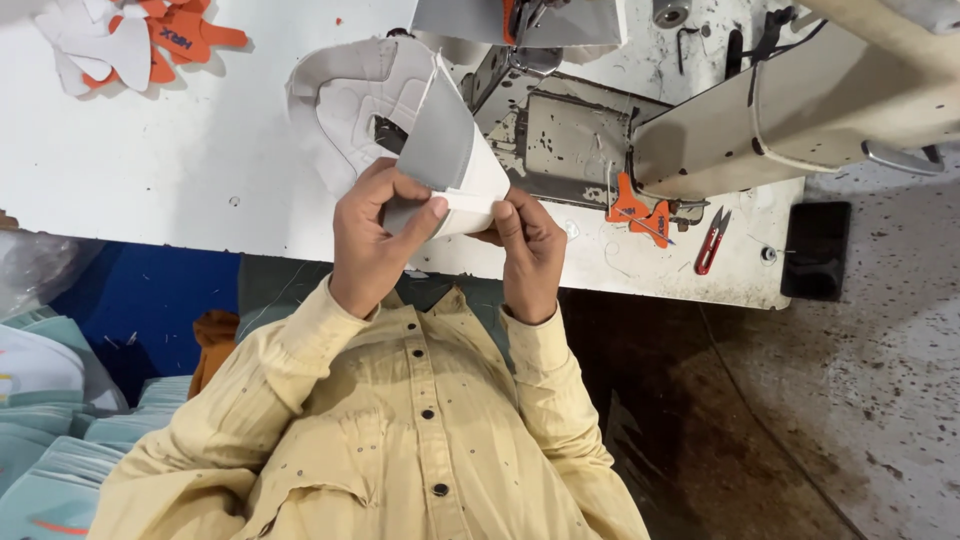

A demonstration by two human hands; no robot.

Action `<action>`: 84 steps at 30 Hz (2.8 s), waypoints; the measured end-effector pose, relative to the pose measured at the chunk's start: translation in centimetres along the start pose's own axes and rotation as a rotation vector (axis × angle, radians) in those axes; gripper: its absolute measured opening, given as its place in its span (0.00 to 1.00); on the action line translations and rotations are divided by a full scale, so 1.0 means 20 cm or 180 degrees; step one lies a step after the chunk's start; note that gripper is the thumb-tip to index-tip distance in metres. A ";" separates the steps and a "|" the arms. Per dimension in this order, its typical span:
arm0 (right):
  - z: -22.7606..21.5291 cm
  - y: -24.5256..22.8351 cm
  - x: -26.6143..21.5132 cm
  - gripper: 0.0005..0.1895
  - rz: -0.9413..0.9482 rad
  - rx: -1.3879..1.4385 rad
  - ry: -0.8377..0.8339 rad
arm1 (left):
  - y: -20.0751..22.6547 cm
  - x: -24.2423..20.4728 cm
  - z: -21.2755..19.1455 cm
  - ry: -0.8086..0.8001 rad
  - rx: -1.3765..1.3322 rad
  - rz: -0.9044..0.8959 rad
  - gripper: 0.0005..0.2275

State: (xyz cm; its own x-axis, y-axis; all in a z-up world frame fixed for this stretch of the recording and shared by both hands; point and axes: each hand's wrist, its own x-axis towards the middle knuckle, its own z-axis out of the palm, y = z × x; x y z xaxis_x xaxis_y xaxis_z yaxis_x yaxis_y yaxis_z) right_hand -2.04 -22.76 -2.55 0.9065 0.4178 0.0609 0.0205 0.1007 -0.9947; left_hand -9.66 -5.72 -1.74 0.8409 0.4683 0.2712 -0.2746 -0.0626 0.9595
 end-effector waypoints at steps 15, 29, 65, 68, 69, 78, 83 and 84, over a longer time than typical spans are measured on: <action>0.00 -0.02 0.00 0.16 0.0229 0.0135 -0.0128 | -0.06 -0.02 0.00 0.0039 -0.0491 -0.0211 0.09; -0.03 -0.04 0.01 0.16 0.0207 0.0032 -0.0504 | -0.05 -0.02 0.00 0.0076 -0.0493 -0.0459 0.12; 0.07 0.01 0.02 0.12 0.0072 -0.0010 0.0207 | -0.82 0.38 -1.22 0.1367 0.4291 0.1040 0.06; 0.06 0.00 0.03 0.12 0.0066 -0.0085 0.0207 | -0.86 0.36 -1.26 0.1393 0.4227 0.1050 0.07; 0.06 0.00 0.04 0.12 0.0056 -0.0167 0.0193 | -0.84 0.36 -1.27 0.1381 0.3927 0.0968 0.10; 0.03 -0.03 0.09 0.13 0.0198 0.0121 0.0214 | 0.33 0.18 -0.42 0.0807 -0.0253 0.0011 0.15; 0.04 -0.03 0.10 0.13 0.0162 0.0156 0.0188 | 0.12 0.11 -0.31 -0.0553 0.0103 -0.0040 0.14; 0.04 -0.03 0.09 0.13 0.0163 0.0149 0.0200 | 0.09 0.09 -0.27 -0.0830 0.0260 -0.0030 0.08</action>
State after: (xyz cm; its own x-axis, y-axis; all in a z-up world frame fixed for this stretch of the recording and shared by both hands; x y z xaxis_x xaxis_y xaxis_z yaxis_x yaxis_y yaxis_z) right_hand -0.64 -21.36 -1.75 0.9306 0.3661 0.0034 -0.0449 0.1233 -0.9914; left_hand -11.12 -0.26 0.09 0.9378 0.2270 0.2626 -0.2366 -0.1353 0.9621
